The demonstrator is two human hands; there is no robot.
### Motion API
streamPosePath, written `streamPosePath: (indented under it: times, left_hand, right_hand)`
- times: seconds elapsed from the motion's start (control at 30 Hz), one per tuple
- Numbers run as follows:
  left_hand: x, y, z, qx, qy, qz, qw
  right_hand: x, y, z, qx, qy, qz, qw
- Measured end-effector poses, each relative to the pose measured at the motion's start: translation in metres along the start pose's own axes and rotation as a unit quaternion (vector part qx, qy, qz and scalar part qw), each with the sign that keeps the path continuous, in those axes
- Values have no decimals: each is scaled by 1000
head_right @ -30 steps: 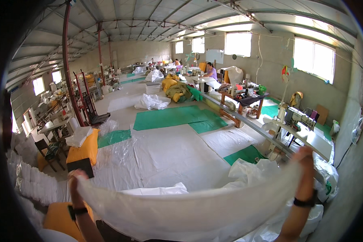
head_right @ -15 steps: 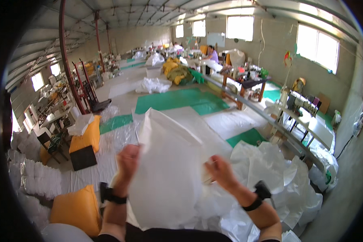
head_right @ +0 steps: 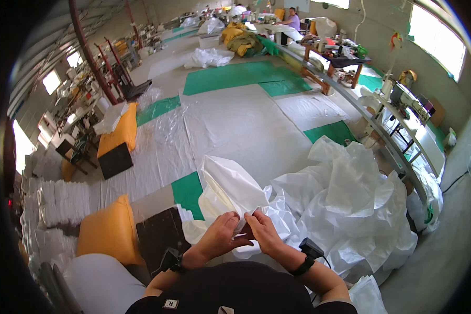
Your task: Folding and stacking large white plastic sheets in a manufacturing workshop.
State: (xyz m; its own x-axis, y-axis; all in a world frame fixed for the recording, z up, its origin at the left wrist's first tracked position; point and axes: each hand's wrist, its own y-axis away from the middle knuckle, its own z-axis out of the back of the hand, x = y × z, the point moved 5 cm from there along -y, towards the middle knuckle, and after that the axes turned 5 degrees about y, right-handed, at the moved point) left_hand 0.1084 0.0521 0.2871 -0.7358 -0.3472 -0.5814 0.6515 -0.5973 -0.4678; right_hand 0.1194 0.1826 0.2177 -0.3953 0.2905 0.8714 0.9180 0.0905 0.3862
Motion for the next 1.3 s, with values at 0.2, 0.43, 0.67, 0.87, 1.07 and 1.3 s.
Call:
streamPosePath:
  times: [0.2,0.43,0.67,0.87,1.07,1.3]
  left_hand:
    - [36,50,-25,-14,73,106,992]
    - [40,56,-32,-16,96,105,990]
    - [73,77,-22,-28,167,108,980]
    - [88,89,-5,-4,152,87,985]
    - [98,103,45,-127,137,178,966]
    - [69,64,-5,-15,91,38,995]
  right_hand:
    - [73,-1,-20,-106,664,325,664]
    - [9,-103,-92,124,816,341,451]
    - [-52,-149,-140,192,839,297,414]
    - [14,-171,-120,39,815,389,427]
    - [155,-195,-1,-112,845,90,515]
    - [93,-204,5,-57,811,360,457]
